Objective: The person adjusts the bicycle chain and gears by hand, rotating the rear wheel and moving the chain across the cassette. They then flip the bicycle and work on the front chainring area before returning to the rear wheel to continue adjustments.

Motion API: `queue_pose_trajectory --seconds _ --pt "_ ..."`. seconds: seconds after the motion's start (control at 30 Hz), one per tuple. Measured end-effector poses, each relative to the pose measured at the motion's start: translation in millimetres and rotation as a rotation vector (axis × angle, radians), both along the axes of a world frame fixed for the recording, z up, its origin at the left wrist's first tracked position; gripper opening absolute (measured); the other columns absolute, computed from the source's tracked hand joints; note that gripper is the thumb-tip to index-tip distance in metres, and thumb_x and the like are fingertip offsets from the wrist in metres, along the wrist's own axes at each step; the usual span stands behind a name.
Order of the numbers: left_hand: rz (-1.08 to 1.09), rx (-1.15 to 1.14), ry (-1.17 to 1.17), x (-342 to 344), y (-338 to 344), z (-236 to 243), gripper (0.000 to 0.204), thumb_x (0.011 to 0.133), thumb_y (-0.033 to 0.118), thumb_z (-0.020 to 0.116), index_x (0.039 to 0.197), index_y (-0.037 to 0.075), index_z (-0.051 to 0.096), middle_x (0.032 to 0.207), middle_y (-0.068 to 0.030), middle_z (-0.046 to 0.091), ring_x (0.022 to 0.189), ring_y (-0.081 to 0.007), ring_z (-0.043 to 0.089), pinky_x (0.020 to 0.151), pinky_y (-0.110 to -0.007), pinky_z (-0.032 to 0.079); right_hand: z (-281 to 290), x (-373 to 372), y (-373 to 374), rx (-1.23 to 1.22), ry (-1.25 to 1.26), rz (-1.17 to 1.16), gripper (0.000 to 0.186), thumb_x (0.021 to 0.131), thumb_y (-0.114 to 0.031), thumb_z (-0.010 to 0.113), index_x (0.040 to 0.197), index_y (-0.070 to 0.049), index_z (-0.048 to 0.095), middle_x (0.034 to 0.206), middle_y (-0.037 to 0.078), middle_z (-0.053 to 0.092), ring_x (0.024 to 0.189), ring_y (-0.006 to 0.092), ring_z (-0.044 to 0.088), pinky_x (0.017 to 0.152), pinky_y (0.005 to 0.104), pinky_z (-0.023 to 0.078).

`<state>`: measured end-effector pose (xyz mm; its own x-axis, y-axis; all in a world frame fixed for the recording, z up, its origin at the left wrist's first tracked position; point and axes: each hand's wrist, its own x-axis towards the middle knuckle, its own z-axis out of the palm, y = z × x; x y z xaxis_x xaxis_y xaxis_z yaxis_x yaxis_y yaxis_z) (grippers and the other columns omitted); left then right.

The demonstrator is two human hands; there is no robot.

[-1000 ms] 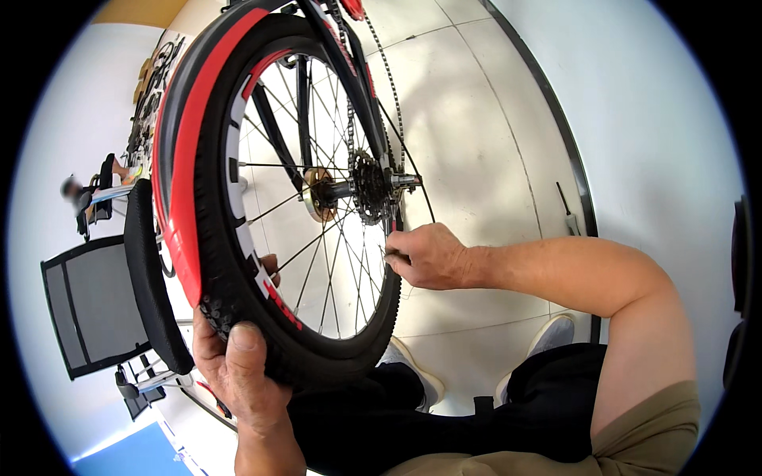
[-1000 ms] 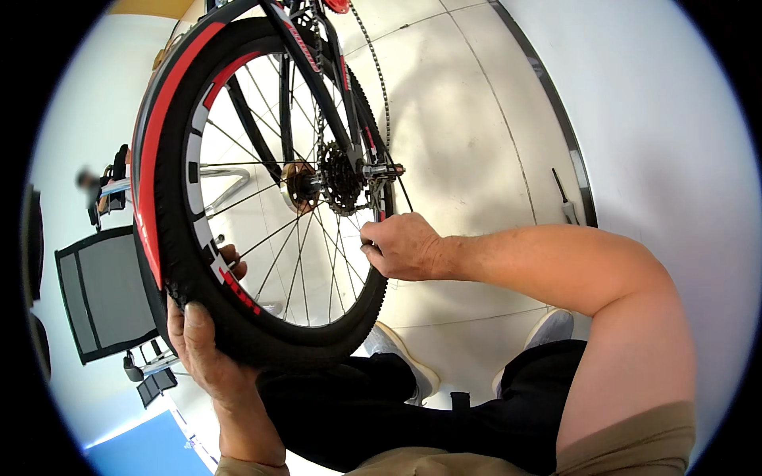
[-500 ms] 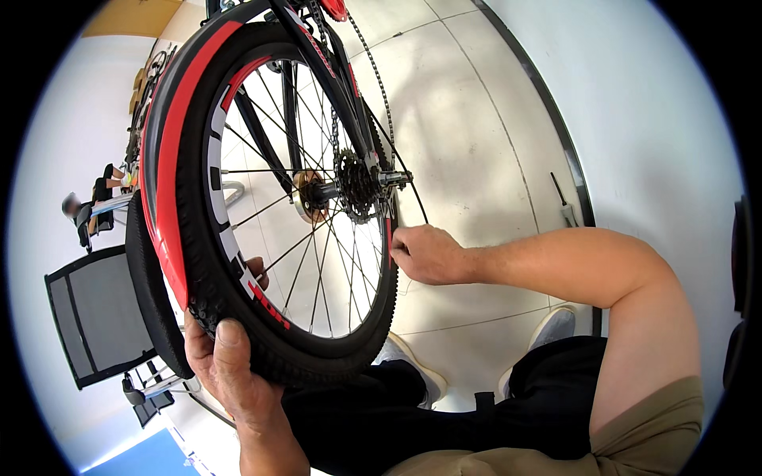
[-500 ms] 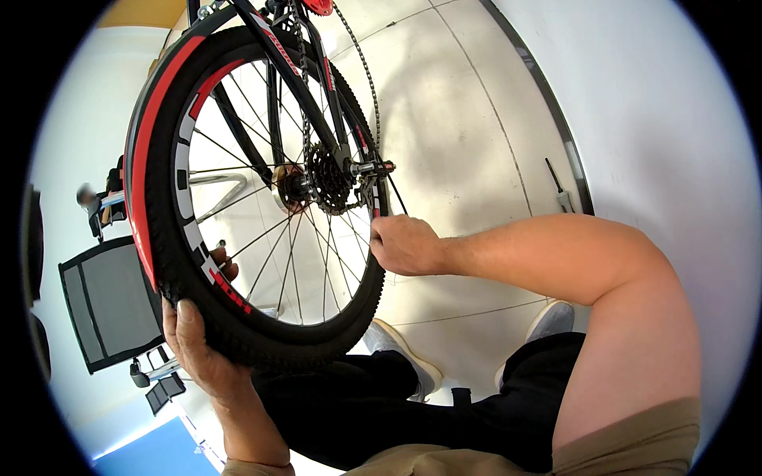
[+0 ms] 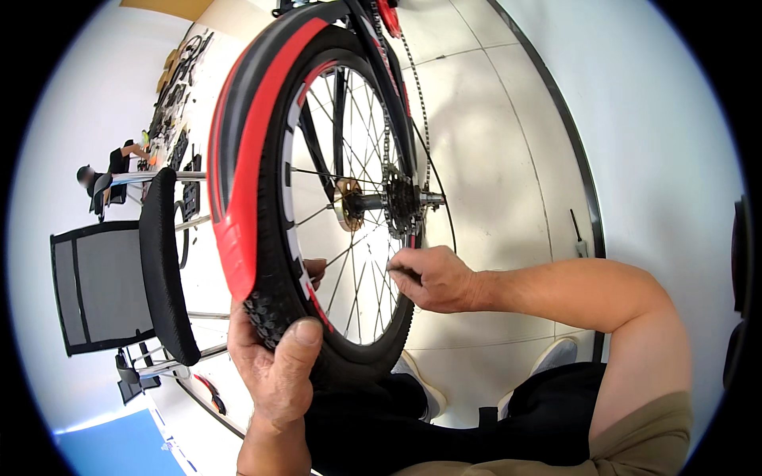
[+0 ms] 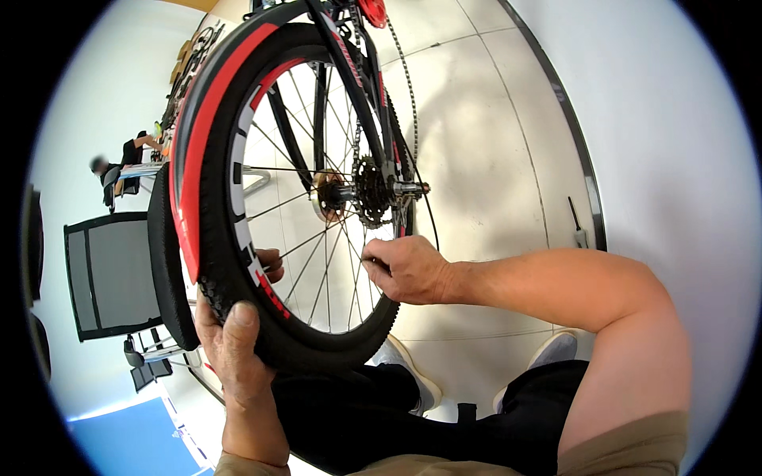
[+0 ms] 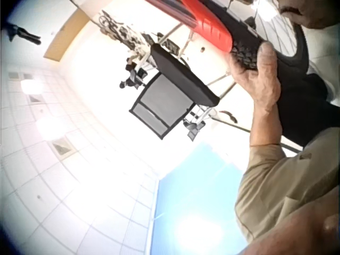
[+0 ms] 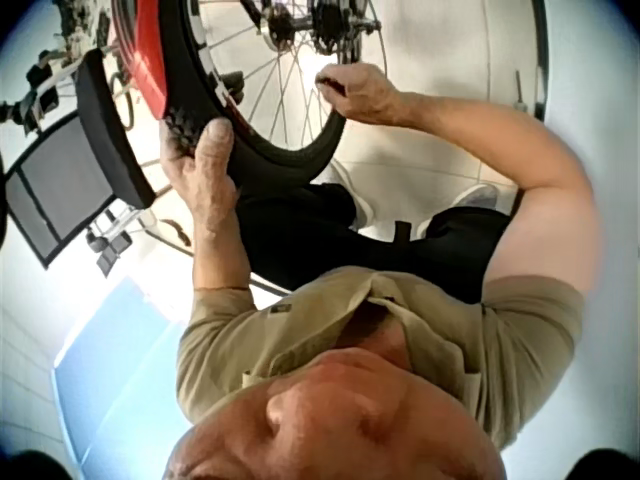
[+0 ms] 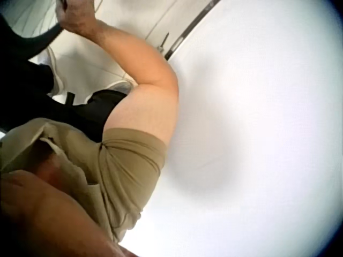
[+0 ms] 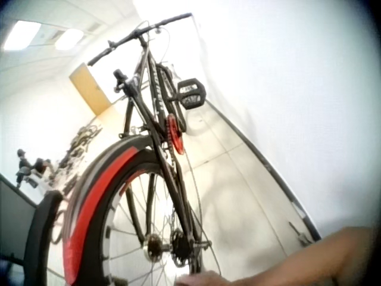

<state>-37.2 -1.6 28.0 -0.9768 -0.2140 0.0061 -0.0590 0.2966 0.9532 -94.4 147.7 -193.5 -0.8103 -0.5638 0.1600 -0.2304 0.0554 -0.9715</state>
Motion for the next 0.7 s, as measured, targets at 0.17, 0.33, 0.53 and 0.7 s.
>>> queue_pose_trajectory --seconds 0.17,0.33,0.53,0.7 --pt "-0.003 0.014 -0.03 1 -5 2 0.072 0.085 0.03 0.084 0.138 -0.005 0.051 0.123 -0.0179 0.068 0.093 -0.0122 0.061 0.087 -0.027 0.05 12 -26 0 0.032 -0.223 -0.165 0.024 0.097 -0.021 0.07 0.094 0.002 0.061 0.07 0.01 0.064 0.062 0.0156 0.059 0.06 0.0322 0.05" --pt "0.006 0.025 -0.025 0 -4 0 0.071 0.085 0.03 0.083 0.138 -0.005 0.05 0.124 -0.0182 0.067 0.09 -0.0117 0.062 0.085 -0.027 0.051 9 -30 6 0.064 -0.176 -0.226 0.028 0.095 -0.023 0.074 0.095 0.001 0.061 0.071 0.01 0.067 0.062 0.0174 0.062 0.062 0.0318 0.051" --pt "0.016 0.041 -0.033 -1 0 1 0.069 0.086 0.029 0.083 0.137 -0.005 0.05 0.123 -0.0178 0.067 0.086 -0.0111 0.062 0.08 -0.026 0.051 -3 -34 6 0.147 0.016 -0.215 0.025 0.093 -0.023 0.077 0.09 -0.002 0.064 0.075 0.01 0.071 0.063 0.021 0.068 0.06 0.0326 0.055" --pt "-0.009 0.034 -0.03 0 -3 2 0.068 0.087 0.029 0.083 0.136 -0.006 0.051 0.122 -0.017 0.067 0.086 -0.0105 0.06 0.08 -0.026 0.05 1 -37 10 0.091 0.023 -0.188 0.022 0.09 -0.024 0.074 0.091 -0.006 0.062 0.071 0.007 0.07 0.062 0.0255 0.068 0.06 0.0366 0.055"
